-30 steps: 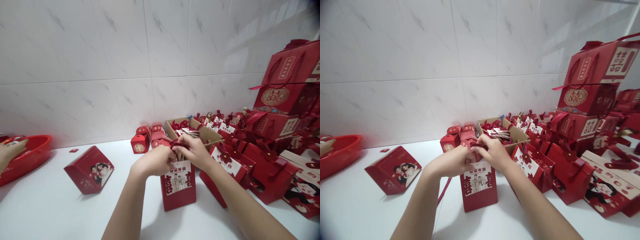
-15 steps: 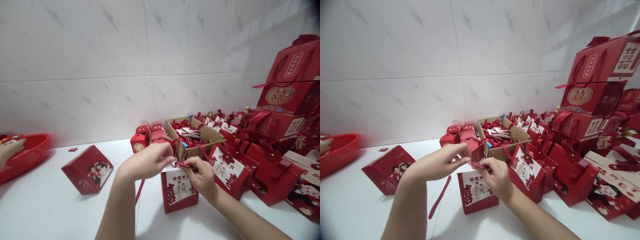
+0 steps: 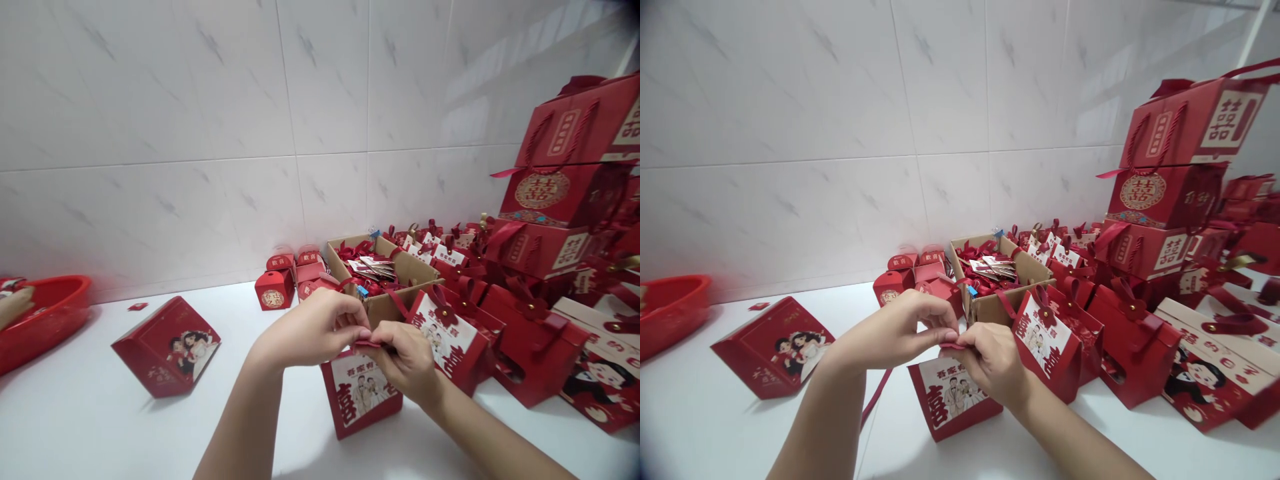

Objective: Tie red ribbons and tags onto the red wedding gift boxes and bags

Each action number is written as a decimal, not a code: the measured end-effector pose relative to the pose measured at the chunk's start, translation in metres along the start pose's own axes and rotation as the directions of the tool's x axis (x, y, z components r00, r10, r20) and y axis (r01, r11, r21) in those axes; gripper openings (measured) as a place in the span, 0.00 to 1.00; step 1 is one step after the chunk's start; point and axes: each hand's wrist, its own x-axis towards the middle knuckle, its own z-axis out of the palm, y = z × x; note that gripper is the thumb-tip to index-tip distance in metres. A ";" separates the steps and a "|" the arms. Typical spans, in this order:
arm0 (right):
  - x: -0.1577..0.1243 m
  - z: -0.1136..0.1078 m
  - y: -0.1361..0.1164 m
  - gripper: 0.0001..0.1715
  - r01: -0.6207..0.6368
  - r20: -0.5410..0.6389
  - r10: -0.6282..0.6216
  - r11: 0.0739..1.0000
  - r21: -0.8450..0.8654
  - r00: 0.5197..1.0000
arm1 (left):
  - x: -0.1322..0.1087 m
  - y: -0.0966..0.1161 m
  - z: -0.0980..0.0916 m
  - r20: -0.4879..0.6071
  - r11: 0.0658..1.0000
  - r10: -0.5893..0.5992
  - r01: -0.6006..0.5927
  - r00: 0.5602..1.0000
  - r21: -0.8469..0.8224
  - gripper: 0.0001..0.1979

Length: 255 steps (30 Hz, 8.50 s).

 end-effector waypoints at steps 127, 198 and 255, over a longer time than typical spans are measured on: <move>-0.019 -0.006 0.010 0.15 -0.427 0.053 0.441 0.889 -0.164 0.896 | 0.017 -0.014 0.014 0.100 0.986 -0.092 0.077 0.991 0.148 0.21; 0.072 -0.063 0.020 0.10 -0.301 0.654 0.372 0.927 -0.224 0.659 | 0.002 -0.002 0.006 0.188 0.984 0.018 -0.051 0.982 0.172 0.04; 0.066 -0.044 0.004 0.04 -0.726 0.677 0.472 0.674 0.135 0.565 | 0.001 -0.004 0.009 -0.181 0.953 -0.025 0.078 0.983 0.293 0.09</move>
